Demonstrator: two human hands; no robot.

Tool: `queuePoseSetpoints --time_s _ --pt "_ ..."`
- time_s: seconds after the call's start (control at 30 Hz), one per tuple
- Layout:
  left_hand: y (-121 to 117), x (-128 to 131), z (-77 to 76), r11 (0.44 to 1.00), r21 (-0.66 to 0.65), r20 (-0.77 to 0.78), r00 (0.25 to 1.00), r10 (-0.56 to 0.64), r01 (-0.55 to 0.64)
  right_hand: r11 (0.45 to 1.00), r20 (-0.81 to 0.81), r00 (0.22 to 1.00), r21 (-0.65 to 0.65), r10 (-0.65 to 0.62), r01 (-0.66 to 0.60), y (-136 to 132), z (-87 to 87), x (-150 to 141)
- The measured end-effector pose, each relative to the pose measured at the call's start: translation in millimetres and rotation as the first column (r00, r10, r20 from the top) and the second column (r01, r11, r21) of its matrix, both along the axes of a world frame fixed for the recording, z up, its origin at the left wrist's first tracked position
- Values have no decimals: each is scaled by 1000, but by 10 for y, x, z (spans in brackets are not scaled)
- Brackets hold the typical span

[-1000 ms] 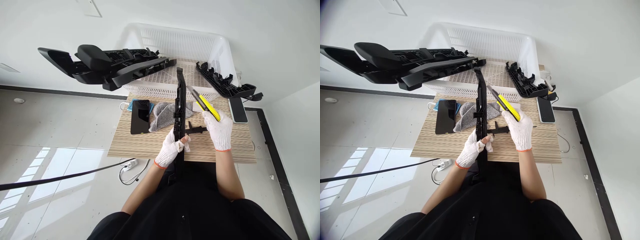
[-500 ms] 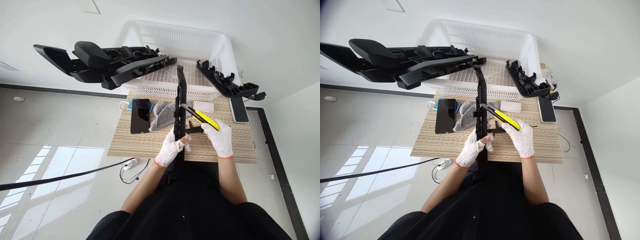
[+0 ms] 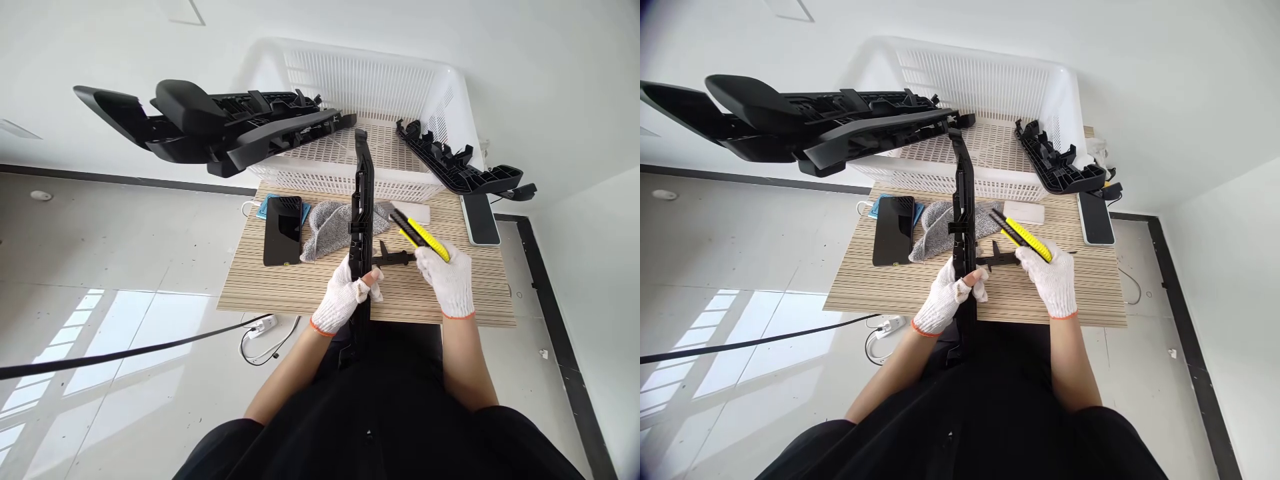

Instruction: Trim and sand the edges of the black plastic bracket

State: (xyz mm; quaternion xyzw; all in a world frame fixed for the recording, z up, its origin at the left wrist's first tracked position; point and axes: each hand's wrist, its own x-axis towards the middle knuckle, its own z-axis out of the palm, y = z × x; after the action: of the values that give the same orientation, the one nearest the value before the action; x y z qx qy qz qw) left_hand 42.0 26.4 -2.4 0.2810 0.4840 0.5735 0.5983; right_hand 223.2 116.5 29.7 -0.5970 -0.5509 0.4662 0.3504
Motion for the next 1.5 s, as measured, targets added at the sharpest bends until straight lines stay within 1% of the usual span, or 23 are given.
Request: queuePoseSetpoints --time_s 0.07,0.17,0.3,0.4,0.47,0.57,0.63,0.7,0.73,0.83,0.87,0.93,0.97,1.0,1.07,1.1,1.13,1.2,1.23,1.33,1.43,1.5 --pt "5 4 7 1000 -4 -3 1000 -3 3 999 -1 999 -21 46 -46 -38 -4 20" --pt "16 5 27 1000 -13 -29 1000 -11 10 999 38 999 20 34 -35 -98 -22 29" --pt "21 -1 25 1000 -18 -33 999 -3 2 997 22 997 -16 74 -73 -120 -59 24" --pt "16 -5 13 1000 -13 -39 999 -8 8 999 24 999 2 46 -46 -110 -86 37" --pt "5 -4 7 1000 -6 -31 999 -15 15 995 3 996 -29 94 -94 -108 -99 61" --pt "-17 -5 -16 1000 20 42 999 12 -13 987 3 990 -71 144 -143 -116 -107 113" --pt "-30 -8 -44 999 43 114 993 28 -33 986 32 988 -73 154 -152 -127 -100 152" --pt "-33 -13 -73 998 53 195 980 29 -40 976 68 976 -94 205 -198 -141 -82 192" --pt "-32 -15 -85 998 51 232 972 31 -44 975 93 974 -98 208 -199 -149 -69 212" --pt "-20 -21 -102 999 17 277 960 34 -40 989 158 977 -71 142 -132 -181 -17 267" --pt "-17 -23 -105 999 1 269 962 33 -34 986 165 973 -74 161 -151 -195 -1 282" --pt "-17 -26 -108 999 -32 243 970 29 -21 960 172 945 -83 278 -268 -225 22 303" --pt "-19 -28 -108 999 -44 231 972 26 -17 950 176 933 -67 314 -307 -239 26 309" --pt "-23 -30 -106 999 -50 221 975 26 -15 951 183 933 -32 308 -308 -252 26 310" --pt "-33 -32 -94 998 -56 198 980 16 -5 968 184 955 50 232 -245 -268 15 305" --pt "-39 -32 -83 998 -62 185 983 13 -2 971 181 960 62 215 -229 -271 6 300" --pt "-47 -33 -70 997 -74 174 985 18 -5 968 185 955 51 231 -244 -271 -3 294" --pt "-67 -37 -42 995 -100 169 985 44 -27 950 208 931 20 301 -312 -266 -22 278" --pt "-80 -40 -32 994 -106 178 982 60 -42 944 222 923 27 314 -328 -262 -30 266" --pt "-135 -57 -29 993 -100 217 972 85 -64 950 241 934 103 265 -296 -241 -35 214" --pt "-192 -67 -50 993 -105 229 970 85 -62 955 248 939 115 239 -274 -189 -5 122" --pt "-217 -66 -51 993 -104 248 965 85 -61 962 257 949 153 183 -227 -134 28 33"
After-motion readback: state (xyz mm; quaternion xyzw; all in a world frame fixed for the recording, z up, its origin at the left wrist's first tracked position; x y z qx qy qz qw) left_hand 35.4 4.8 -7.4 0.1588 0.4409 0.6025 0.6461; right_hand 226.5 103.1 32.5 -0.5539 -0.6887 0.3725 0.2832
